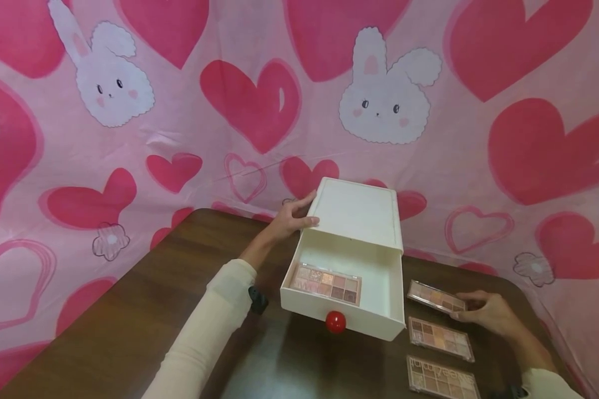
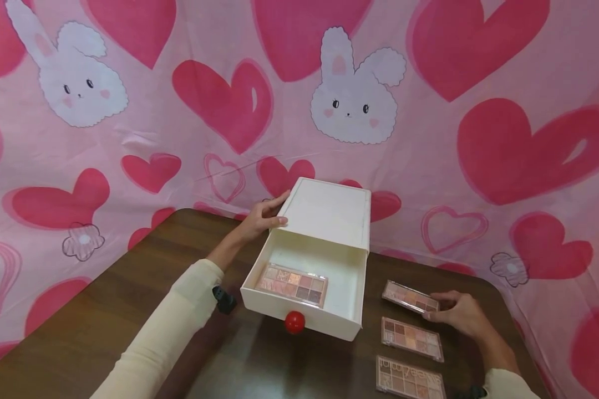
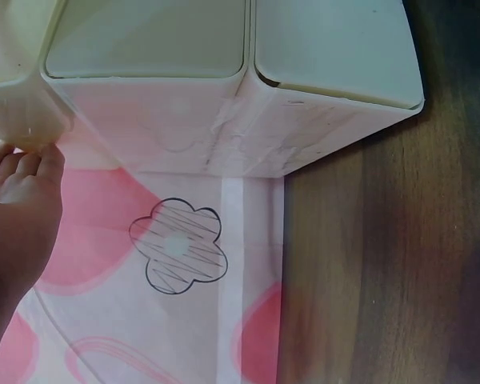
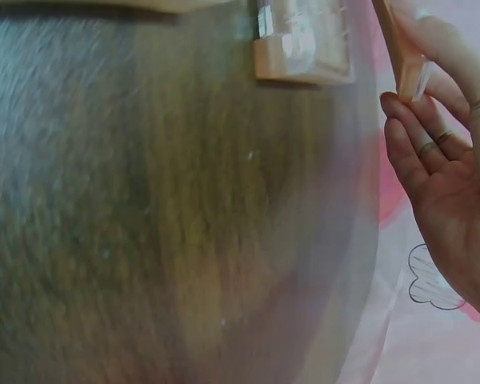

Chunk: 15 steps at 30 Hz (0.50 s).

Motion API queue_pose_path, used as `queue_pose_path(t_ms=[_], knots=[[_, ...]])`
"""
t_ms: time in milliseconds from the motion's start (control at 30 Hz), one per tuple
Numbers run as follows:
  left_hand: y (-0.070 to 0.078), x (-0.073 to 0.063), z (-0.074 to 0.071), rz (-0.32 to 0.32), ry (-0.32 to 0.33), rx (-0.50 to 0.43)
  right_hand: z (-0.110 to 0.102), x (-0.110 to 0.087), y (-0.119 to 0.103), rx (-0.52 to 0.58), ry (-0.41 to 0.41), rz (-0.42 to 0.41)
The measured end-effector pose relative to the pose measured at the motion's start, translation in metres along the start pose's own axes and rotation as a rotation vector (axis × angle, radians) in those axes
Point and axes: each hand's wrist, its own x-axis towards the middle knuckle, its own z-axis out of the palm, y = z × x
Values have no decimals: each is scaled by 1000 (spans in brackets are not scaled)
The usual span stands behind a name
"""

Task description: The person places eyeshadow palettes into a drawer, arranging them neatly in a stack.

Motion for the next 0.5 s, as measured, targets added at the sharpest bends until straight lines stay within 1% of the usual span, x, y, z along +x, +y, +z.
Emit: queue_pose_path(t_ms=[67,200,500], knots=[[0,-1,1,-7,0,-5,-2,-4,-2,5,2,-7],[1,0,1,-21,7,-4,-7,-8,-10,-2,32,-30],[1,0,1,-2,9,-12,-15,-21,-38,3,123,-104]])
